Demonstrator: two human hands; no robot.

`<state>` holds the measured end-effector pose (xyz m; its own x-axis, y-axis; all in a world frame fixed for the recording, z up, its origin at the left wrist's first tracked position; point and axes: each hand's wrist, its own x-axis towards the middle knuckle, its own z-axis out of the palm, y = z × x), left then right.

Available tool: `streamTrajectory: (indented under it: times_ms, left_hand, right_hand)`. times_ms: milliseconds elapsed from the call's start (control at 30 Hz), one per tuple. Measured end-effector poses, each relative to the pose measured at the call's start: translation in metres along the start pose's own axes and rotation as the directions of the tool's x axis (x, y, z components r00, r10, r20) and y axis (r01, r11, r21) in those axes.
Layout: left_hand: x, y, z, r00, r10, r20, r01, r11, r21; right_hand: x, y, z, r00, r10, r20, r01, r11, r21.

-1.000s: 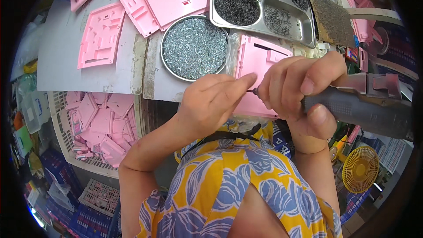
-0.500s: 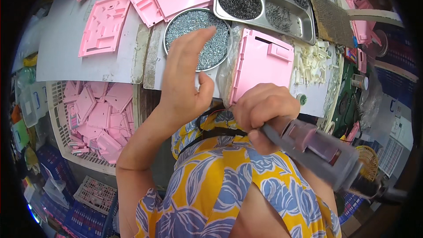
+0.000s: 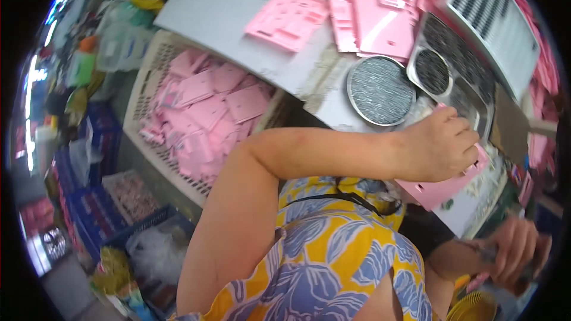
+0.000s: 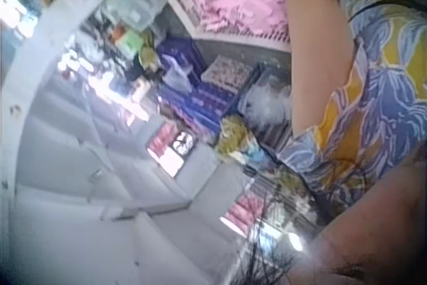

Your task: Assembling internal components, soldering wires, and closing the housing of a pink electronic toy.

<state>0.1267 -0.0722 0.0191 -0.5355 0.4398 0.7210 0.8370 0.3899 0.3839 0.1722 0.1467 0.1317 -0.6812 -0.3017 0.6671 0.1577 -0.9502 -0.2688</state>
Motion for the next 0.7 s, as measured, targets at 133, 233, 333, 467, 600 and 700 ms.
streamTrajectory:
  times_ms: [133, 233, 333, 467, 600, 700]
  left_hand:
    - [-0.094, -0.004, -0.139, 0.672, -0.727, -0.142, 0.689, 0.684, -0.240]
    - [-0.240, -0.028, -0.245, 0.232, -0.856, -0.463, 0.968, 0.251, 0.021]
    - [-0.412, -0.040, -0.334, -0.294, -0.711, -0.639, 0.950, -0.291, -0.114]
    - [-0.476, -0.043, -0.342, -0.549, -0.633, -0.546, 0.798, -0.201, -0.569]
    - [-0.304, -0.097, -0.262, 0.347, -0.738, -0.578, 0.932, 0.339, 0.127]
    - [-0.154, -0.144, -0.218, 0.648, -0.639, -0.414, 0.760, 0.571, 0.309]
  right_hand:
    - [-0.027, -0.039, 0.018, 0.975, -0.115, -0.190, 0.015, 0.887, -0.461]
    - [-0.040, -0.040, 0.005, 0.930, -0.104, -0.351, -0.130, 0.802, -0.582]
    - [-0.036, -0.032, -0.014, 0.944, 0.009, -0.330, -0.202, 0.807, -0.555]
    - [-0.021, -0.016, -0.023, 0.949, 0.064, -0.310, -0.228, 0.820, -0.526]
    - [-0.025, -0.019, -0.032, 0.915, -0.030, -0.403, -0.307, 0.597, -0.741]
    - [-0.011, -0.003, -0.036, 0.866, -0.254, -0.430, -0.367, 0.259, -0.893]
